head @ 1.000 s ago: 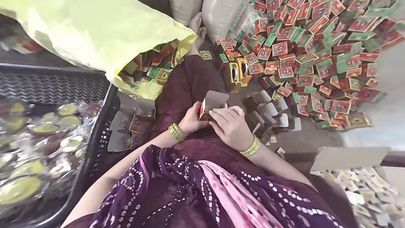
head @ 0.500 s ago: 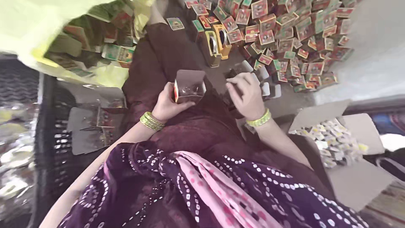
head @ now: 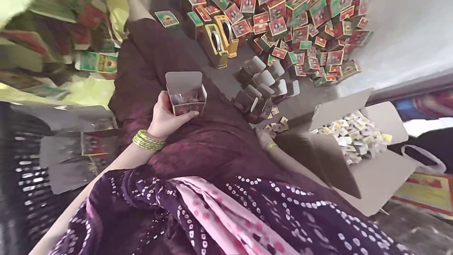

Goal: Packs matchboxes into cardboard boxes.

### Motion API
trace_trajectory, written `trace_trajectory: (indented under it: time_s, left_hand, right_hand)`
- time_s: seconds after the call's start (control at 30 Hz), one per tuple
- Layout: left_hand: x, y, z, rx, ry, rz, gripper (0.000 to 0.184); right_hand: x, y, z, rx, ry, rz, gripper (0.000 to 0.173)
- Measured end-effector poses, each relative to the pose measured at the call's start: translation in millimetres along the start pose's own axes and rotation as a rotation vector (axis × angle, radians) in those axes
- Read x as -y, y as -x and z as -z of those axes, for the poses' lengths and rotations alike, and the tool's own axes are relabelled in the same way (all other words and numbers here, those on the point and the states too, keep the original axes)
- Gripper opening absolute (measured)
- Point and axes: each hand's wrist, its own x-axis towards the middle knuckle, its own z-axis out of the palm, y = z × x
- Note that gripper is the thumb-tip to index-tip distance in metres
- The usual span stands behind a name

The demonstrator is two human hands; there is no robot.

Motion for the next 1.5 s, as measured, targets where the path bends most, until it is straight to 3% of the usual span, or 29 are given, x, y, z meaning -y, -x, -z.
trace_trajectory:
  time_s: [0.17,0.33,0.43,0.57,0.63,0.7,0.8,0.97,1.07,1.17,1.3,1.43,1.5]
  left_hand:
    - [7,-4,-4,-0.024,0.037,-0.066,0.092]
    - [5,-4,0,-0.048,-0.028,-0.078,0.083]
    - [4,-5,-1,-0.026,0.005,-0.051,0.080]
    - [3,-5,1,-0.011,-0.016,-0.004,0.078]
    - [3,-4,1,-0.017,-0.024,0.005,0.078]
    - [2,-4,2,-0.002,-0.042,0.001,0.080]
    - [6,-5,5,0.023,-0.056,-0.080,0.076]
    - [10,-6,8,0.055,-0.144,-0.157,0.072]
    - [14,-8,8,0.035,-0.106,-0.206,0.069]
    - [19,-7,10,0.050,-0.075,-0.200,0.065]
    - [27,-7,7,0.049,0.011,-0.172,0.071]
    - [24,-7,10,0.107,-0.019,-0.171,0.078]
    - [22,-7,10,0.086,-0.057,-0.177,0.079]
  right_hand:
    - [-11,-16,11,-0.072,-0.068,-0.117,0.049]
    - [24,7,76,-0.091,0.088,0.001,0.042]
    - [63,45,120,-0.340,-0.050,0.249,0.035]
    - [122,72,147,-0.536,-0.341,0.854,0.043]
    - [158,79,150,-0.524,-0.463,0.993,0.046]
    - [190,83,149,-0.467,-0.500,0.994,0.038]
    - [222,77,148,-0.471,-0.400,0.981,0.020]
    - [246,72,138,-0.610,-0.288,0.980,0.026]
    - [251,64,119,-0.815,-0.228,1.134,0.022]
    - [253,51,107,-0.912,-0.006,1.300,0.029]
    - [250,43,110,-0.863,0.266,1.294,0.042]
    - [248,40,110,-0.788,0.381,1.427,0.032]
    - [243,39,114,-0.824,0.329,1.409,0.030]
